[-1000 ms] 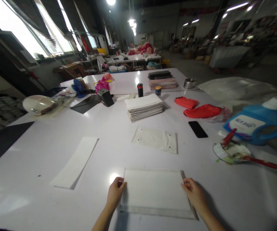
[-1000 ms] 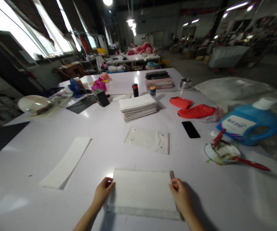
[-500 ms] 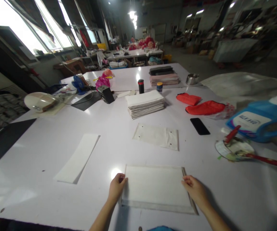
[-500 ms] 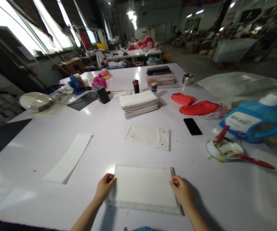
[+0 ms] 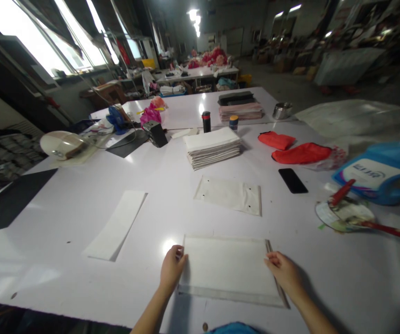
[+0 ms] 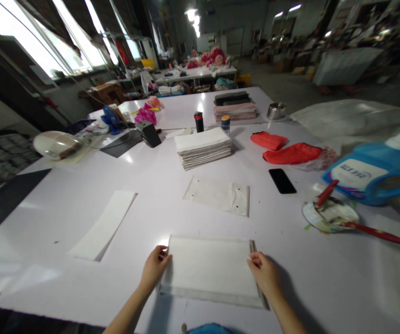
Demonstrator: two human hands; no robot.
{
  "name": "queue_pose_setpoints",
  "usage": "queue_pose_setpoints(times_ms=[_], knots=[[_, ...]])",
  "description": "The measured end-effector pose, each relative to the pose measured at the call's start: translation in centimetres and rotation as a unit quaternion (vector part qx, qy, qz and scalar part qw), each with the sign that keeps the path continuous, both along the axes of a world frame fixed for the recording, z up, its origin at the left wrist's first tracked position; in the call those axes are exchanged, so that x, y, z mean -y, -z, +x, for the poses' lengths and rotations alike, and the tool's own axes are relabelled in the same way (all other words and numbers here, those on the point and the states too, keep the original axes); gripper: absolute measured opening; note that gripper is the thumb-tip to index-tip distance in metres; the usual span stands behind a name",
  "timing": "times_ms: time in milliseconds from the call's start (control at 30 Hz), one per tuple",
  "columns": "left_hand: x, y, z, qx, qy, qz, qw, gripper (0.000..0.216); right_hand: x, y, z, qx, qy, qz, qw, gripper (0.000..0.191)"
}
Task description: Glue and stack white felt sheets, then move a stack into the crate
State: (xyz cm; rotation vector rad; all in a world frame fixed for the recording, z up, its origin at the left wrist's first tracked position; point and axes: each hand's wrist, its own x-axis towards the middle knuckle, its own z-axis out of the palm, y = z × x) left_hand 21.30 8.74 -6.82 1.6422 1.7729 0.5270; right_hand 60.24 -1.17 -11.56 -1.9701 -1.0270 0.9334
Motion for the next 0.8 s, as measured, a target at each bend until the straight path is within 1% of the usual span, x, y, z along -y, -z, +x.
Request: queue_pose_setpoints(times_ms=[33, 100, 133, 167, 267, 300, 367, 433, 500, 567, 633, 667, 733, 800], knots=[[0.2, -0.1, 0.3, -0.021, 0.019, 0.043, 0.999, 0.033, 0.0, -0.1, 0.0, 0.004, 0.001, 0.0, 1.0, 0.039], [0.6, -0.3, 1.4, -0.066, 0.075, 0.136, 0.986, 0.036, 0.0, -0.1, -0.1, 0.011, 0.002, -0.001, 1.0, 0.038], [0.8, -0.4, 2.2, -0.084, 0.112, 0.169, 0.976, 0.036, 0.0, -0.1, -0.1, 0.014, 0.002, -0.001, 1.0, 0.038], [1.1, -0.4, 3.2, -0.098, 0.151, 0.186, 0.966, 0.036, 0.0, -0.1, -0.1, 0.017, 0.002, -0.002, 1.0, 0.038], [1.7, -0.3, 6.3, -0.143, 0.268, 0.201, 0.931, 0.043, 0.0, 0.2, -0.2, 0.027, -0.001, -0.006, 1.0, 0.038], [1.9, -0.2, 7.2, -0.159, 0.297, 0.201, 0.92, 0.048, 0.0, 0.4, -0.3, 0.031, -0.004, -0.007, 0.999, 0.038], [2.1, 0.2, 8.5, -0.185, 0.334, 0.191, 0.904, 0.058, 0.0, 0.7, -0.2, 0.042, -0.011, -0.011, 0.999, 0.038], [2.2, 0.6, 9.0, -0.193, 0.349, 0.171, 0.901, 0.065, 0.0, 0.9, -0.1, 0.059, -0.023, -0.013, 0.998, 0.037], [2.2, 0.8, 9.0, -0.192, 0.352, 0.147, 0.904, 0.066, 0.0, 0.5, 0.1, 0.088, -0.037, -0.012, 0.995, 0.037], [2.2, 0.7, 8.8, -0.188, 0.352, 0.13, 0.908, 0.067, -0.2, -0.3, 0.1, 0.129, -0.05, -0.005, 0.99, 0.035], [2.2, 0.5, 8.7, -0.181, 0.355, 0.119, 0.909, 0.067, -0.6, -1.3, -0.6, 0.2, -0.061, 0.012, 0.978, 0.034], [2.3, 0.3, 8.6, -0.175, 0.357, 0.114, 0.911, 0.067, -0.9, -1.8, -1.3, 0.251, -0.068, 0.029, 0.965, 0.036], [2.3, -0.1, 8.7, -0.164, 0.357, 0.107, 0.914, 0.066, -1.6, -2.4, -3.8, 0.354, -0.101, 0.086, 0.926, 0.04], [2.2, -0.3, 8.8, -0.154, 0.353, 0.107, 0.917, 0.066, -2.2, -2.5, -6.9, 0.419, -0.169, 0.162, 0.878, 0.042]])
